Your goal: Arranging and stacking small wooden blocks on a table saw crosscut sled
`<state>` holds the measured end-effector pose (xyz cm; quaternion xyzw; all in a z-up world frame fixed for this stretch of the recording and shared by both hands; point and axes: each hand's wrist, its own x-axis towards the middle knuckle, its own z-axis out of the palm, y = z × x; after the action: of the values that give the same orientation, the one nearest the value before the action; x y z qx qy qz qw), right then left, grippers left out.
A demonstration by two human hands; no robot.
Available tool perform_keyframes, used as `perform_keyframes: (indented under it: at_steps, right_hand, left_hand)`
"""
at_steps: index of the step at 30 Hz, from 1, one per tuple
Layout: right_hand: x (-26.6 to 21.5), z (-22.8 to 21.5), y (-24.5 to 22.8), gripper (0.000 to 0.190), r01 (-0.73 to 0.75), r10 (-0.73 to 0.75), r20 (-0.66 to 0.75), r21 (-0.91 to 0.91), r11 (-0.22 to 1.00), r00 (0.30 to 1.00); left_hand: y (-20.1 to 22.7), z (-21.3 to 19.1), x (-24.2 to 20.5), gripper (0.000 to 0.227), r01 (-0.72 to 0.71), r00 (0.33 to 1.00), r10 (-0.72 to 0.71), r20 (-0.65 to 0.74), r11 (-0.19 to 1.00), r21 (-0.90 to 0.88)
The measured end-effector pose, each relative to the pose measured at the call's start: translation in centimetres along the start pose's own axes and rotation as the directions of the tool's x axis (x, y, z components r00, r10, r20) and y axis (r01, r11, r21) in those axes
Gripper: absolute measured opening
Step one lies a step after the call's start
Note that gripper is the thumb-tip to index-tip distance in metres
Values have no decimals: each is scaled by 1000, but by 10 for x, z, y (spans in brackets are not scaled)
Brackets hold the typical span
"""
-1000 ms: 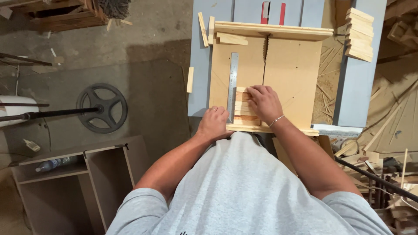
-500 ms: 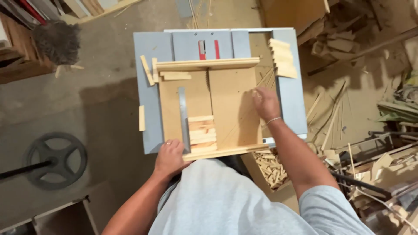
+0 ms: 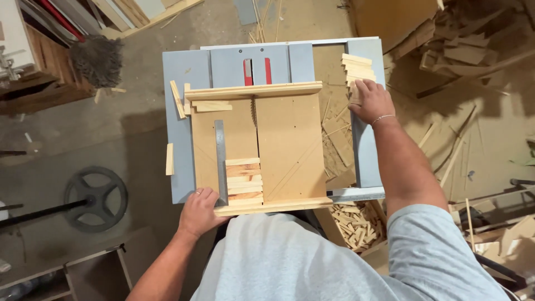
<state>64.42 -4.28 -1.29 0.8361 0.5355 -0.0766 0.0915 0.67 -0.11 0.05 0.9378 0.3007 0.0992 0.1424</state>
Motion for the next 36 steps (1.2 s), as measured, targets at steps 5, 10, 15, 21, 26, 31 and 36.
perform_keyframes:
  at_steps: [5, 10, 15, 21, 26, 31, 36]
  right_hand:
    - [10, 0, -15, 83, 155, -156, -1, -134, 979, 988]
    - [18, 15, -6, 74, 163, -160, 32, -161, 973, 987]
    - [8, 3, 4, 71, 184, -181, 41, -113, 976, 983]
    - [5, 6, 23, 89, 136, -135, 30, -65, 989, 990]
    - [3, 14, 29, 92, 73, -65, 141, -55, 996, 988]
    - [-33, -53, -9, 67, -44, 32, 205, 51, 998, 978]
    - [-67, -92, -80, 58, -88, 70, 63, 362, 928, 996]
  left_hand:
    - [-4, 6, -3, 61, 28, 998, -29, 62, 1000, 14]
    - [-2, 4, -2, 61, 32, 995, -34, 94, 999, 22]
    - [-8, 11, -6, 61, 47, 993, -49, 111, 999, 25]
    - [-1, 5, -3, 62, 63, 993, -67, 95, 997, 37]
    - [3, -8, 3, 57, 59, 990, -59, 126, 998, 5]
    - [10, -26, 11, 60, 47, 991, -41, 129, 998, -51]
    - [5, -17, 4, 70, 30, 997, -26, 73, 998, -56]
